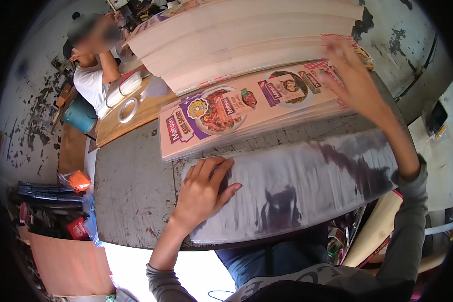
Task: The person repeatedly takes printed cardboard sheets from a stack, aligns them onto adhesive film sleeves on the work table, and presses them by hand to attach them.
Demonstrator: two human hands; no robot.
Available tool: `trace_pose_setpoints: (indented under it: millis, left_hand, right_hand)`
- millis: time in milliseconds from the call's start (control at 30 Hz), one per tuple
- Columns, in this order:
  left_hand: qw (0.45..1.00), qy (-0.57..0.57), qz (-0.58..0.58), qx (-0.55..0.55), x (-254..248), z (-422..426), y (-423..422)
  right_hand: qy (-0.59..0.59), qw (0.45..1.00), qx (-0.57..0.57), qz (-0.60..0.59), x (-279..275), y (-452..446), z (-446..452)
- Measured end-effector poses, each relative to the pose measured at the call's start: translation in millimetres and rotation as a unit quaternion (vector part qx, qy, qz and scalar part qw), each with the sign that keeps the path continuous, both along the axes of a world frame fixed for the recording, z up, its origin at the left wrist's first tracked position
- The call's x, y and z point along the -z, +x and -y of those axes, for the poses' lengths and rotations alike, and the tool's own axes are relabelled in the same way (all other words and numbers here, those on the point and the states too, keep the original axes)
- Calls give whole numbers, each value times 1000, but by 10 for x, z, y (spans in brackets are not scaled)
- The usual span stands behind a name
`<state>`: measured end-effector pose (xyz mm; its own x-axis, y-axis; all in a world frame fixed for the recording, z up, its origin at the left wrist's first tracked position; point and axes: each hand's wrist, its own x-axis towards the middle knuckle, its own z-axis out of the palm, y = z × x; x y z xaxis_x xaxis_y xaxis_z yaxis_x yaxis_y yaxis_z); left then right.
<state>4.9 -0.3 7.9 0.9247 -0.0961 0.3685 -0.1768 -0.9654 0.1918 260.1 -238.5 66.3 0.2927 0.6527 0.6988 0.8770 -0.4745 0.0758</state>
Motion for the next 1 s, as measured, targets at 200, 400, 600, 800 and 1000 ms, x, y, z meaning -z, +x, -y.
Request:
trace_pose_setpoints:
  millis: [200,400,600,800,1000]
  left_hand:
    - [999,2,23,-48,25,-106,-86]
    - [995,27,76,-60,45,-85,-110]
    - [990,23,130,-57,124,-147,-82]
    - [990,75,109,-45,74,-147,-101]
    - [989,-12,130,-63,92,-95,-72]
  right_hand:
    - [86,987,50,125,-631,468,-568]
    - [57,997,-27,52,-384,964,-769]
    - [123,974,144,128,-470,760,-957]
    - [109,963,150,194,-465,833,-965]
    - [122,954,148,232,-450,897,-996]
